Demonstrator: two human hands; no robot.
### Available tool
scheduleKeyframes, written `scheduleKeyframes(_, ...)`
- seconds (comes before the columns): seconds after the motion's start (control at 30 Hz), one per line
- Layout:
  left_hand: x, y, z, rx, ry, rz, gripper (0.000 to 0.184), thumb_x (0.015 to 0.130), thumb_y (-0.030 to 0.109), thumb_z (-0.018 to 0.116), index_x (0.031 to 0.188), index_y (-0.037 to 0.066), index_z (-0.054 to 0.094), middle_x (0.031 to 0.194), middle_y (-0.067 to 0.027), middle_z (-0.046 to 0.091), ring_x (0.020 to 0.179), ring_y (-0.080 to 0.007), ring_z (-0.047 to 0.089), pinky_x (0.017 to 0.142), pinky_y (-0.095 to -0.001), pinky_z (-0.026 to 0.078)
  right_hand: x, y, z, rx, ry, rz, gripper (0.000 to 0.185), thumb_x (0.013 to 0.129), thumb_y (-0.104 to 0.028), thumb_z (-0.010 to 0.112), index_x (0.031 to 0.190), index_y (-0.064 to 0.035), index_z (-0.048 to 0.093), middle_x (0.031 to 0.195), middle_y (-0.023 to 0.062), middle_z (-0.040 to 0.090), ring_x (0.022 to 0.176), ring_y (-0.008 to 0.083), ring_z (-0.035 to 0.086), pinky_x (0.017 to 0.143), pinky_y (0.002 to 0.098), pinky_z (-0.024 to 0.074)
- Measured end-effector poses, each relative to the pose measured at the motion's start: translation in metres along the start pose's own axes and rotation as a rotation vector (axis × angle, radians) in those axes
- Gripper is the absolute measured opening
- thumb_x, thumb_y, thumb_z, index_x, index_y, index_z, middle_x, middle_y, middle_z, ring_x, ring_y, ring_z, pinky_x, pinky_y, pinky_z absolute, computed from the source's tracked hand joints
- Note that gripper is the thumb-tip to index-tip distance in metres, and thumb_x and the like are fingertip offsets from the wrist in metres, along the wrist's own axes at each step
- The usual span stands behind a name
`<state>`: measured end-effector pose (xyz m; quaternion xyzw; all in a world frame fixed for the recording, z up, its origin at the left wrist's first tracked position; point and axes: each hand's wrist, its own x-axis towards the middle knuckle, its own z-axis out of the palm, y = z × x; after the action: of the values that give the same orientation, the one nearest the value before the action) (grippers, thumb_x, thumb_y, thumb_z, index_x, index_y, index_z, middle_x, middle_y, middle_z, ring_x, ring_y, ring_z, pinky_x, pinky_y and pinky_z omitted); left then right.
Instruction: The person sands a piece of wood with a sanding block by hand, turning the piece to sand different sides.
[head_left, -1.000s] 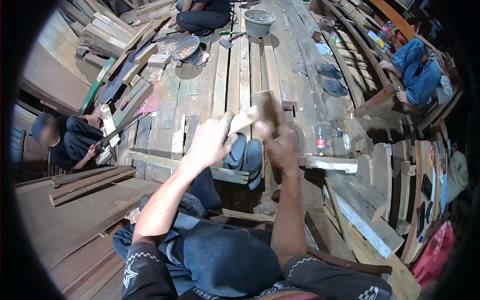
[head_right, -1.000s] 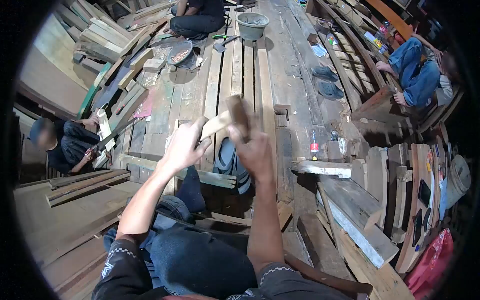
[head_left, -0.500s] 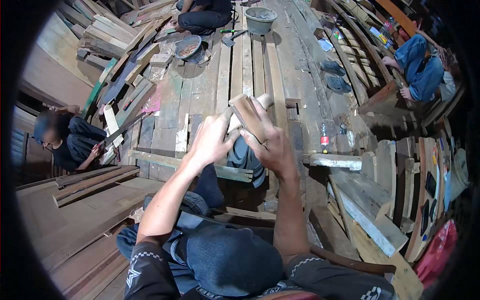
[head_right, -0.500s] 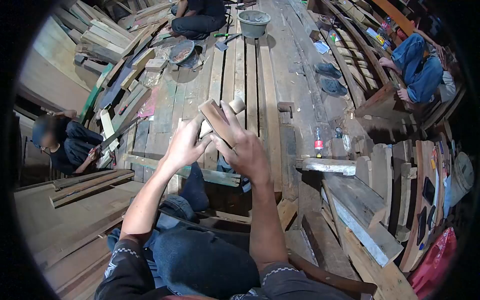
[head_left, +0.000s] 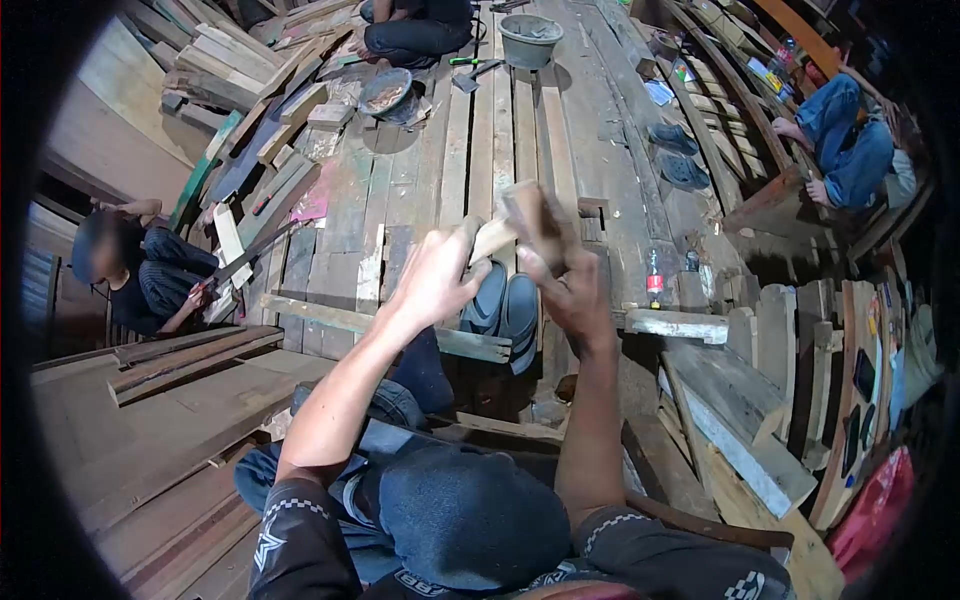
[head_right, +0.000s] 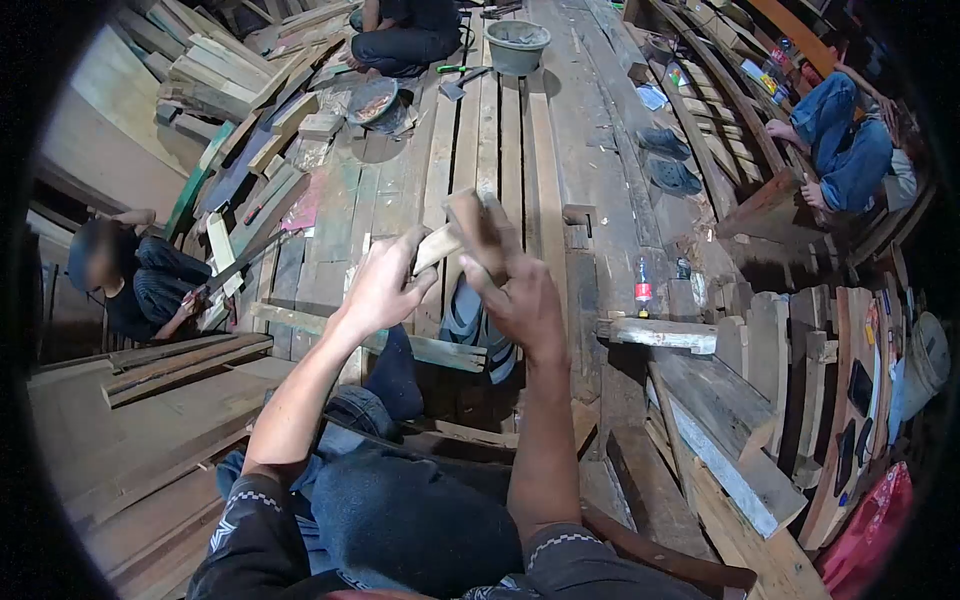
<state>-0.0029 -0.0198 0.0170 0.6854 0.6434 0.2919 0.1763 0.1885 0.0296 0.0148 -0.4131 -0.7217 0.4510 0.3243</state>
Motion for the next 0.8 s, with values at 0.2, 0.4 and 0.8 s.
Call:
scheduleKeyframes(0.2,0.002,0.0,-0.005,0.014,-0.01,-0.014,0.028,0.079,0.01,0.067,0.099,-0.003,0.053,0.08,-0.0269,0.062,0.08,-0.0453,0.063,0.068,-0.0493,0.049,0.006,0.023,0.011,-0.071,-0.045,-0.231,0.07,0.087,-0.034,0.063,0.148,-0.0144,0.035,0.096,0.0282,0.067,0.088,0.0428,0.068,0.075,0.0463,0.0521)
scheduleKeyframes(0.4,0.0,0.002,-0.002,-0.084,0.027,-0.006,0.032,0.075,0.005,0.066,0.103,-0.005,0.057,0.074,-0.0272,0.06,0.074,-0.0448,0.062,0.066,-0.0454,0.048,0.002,0.007,0.004,-0.029,0.046,-0.098,0.072,0.087,-0.033,0.064,0.15,-0.0155,0.033,0.1,0.0273,0.067,0.093,0.0445,0.066,0.079,0.0489,0.0525)
scheduleKeyframes(0.8,0.0,-0.002,-0.001,-0.026,0.014,0.011,0.035,0.078,0.007,0.065,0.109,-0.004,0.055,0.073,-0.0249,0.06,0.07,-0.0431,0.061,0.064,-0.0456,0.047,0.002,0.009,0.002,0.056,0.141,-0.123,0.058,0.088,-0.019,0.063,0.141,-0.0034,0.045,0.101,0.024,0.069,0.08,0.0266,0.07,0.074,0.039,0.0531)
